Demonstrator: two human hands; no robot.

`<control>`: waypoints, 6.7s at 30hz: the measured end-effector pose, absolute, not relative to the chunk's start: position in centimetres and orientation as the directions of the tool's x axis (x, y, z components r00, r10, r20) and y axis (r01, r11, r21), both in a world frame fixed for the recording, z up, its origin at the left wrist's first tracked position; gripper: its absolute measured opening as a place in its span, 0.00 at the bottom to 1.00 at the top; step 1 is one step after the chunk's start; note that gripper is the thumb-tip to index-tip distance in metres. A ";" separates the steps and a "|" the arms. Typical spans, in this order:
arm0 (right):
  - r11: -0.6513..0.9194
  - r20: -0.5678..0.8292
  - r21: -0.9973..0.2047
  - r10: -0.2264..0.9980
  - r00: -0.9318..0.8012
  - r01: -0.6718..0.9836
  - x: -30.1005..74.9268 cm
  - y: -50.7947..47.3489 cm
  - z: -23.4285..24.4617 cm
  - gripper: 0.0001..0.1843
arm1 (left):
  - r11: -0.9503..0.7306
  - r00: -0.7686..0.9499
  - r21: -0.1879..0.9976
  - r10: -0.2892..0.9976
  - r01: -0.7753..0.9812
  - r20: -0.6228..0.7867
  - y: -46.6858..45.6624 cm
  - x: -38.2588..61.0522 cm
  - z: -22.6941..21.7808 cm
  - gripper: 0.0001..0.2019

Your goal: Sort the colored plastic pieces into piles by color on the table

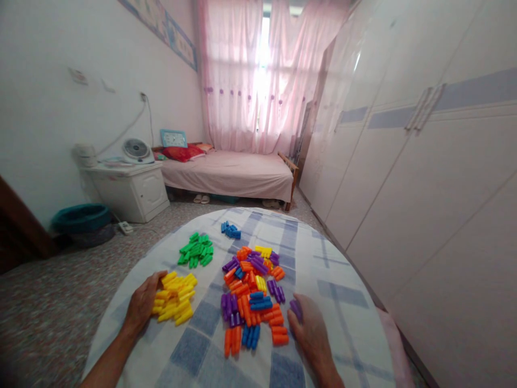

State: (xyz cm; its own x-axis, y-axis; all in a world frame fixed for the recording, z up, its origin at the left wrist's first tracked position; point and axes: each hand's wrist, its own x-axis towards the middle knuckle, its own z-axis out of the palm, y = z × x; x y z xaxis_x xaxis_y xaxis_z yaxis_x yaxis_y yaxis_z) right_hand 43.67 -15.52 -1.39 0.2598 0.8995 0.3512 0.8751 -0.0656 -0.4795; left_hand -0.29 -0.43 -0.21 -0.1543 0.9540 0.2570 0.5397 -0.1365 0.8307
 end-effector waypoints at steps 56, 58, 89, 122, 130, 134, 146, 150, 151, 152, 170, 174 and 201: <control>0.050 0.238 -0.650 0.961 0.140 0.758 44.5 -9.7 0.4 0.22 | -0.276 0.001 0.932 0.959 0.235 0.284 -0.1 18.7 1.5 0.18; 0.072 0.219 -0.642 0.971 0.093 0.763 44.8 -9.8 0.5 0.24 | -0.263 0.006 0.937 0.963 0.230 0.269 -0.1 18.7 1.5 0.19; -0.425 0.356 -0.455 0.719 0.597 0.782 48.9 -8.9 0.3 0.29 | -0.277 0.085 0.933 0.961 0.230 0.264 0.0 18.8 0.9 0.20; -0.282 0.490 -0.353 0.756 0.433 0.892 46.2 -3.4 2.5 0.26 | -0.285 0.086 0.923 0.959 0.261 0.271 0.0 18.9 1.3 0.19; -0.337 0.410 -0.155 0.833 0.371 0.929 48.4 -5.1 2.1 0.22 | -0.267 0.078 0.930 0.964 0.254 0.256 -0.1 18.9 1.5 0.20; -0.151 0.489 -0.227 0.837 0.247 0.962 47.1 -5.3 2.3 0.22 | -0.267 0.078 0.928 0.964 0.261 0.255 -0.1 18.9 1.5 0.20; 0.031 0.333 -0.289 0.940 0.071 0.957 45.1 -6.7 1.0 0.25 | -0.303 0.091 0.908 0.953 0.290 0.289 0.0 18.7 1.3 0.19; 0.025 0.285 -0.235 0.957 0.045 0.972 46.7 -9.9 0.9 0.22 | -0.270 0.083 0.927 0.963 0.261 0.257 -0.1 18.8 1.6 0.21; 0.037 0.274 -0.225 0.961 0.027 0.974 47.1 -10.9 0.9 0.21 | -0.263 0.082 0.929 0.965 0.260 0.250 -0.2 18.8 1.7 0.21; 0.047 0.260 -0.217 0.965 0.012 0.975 47.6 -11.8 0.8 0.19 | -0.256 0.081 0.931 0.967 0.261 0.243 -0.2 18.9 1.7 0.21; 0.095 0.334 -0.272 0.943 0.001 0.957 42.6 -5.2 3.0 0.19 | -0.272 0.073 0.923 0.962 0.273 0.262 -0.1 18.9 1.7 0.20; 0.046 0.295 -0.233 0.955 0.026 0.971 42.4 -5.1 2.8 0.15 | -0.266 0.073 0.925 0.964 0.270 0.256 -0.1 18.8 1.6 0.21; -0.457 0.074 -0.138 0.880 0.469 0.879 48.2 -5.0 4.2 0.27 | -0.278 0.081 0.918 0.960 0.282 0.266 -0.1 18.9 1.6 0.20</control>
State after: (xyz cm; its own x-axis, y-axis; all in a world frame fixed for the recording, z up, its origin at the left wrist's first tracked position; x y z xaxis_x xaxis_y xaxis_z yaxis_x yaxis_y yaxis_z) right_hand 48.20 -4.97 4.20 0.4695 0.8798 0.0739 0.8786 -0.4572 -0.1380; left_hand 18.85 -0.11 1.61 0.0810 0.9605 0.2664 0.2821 -0.2784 0.9181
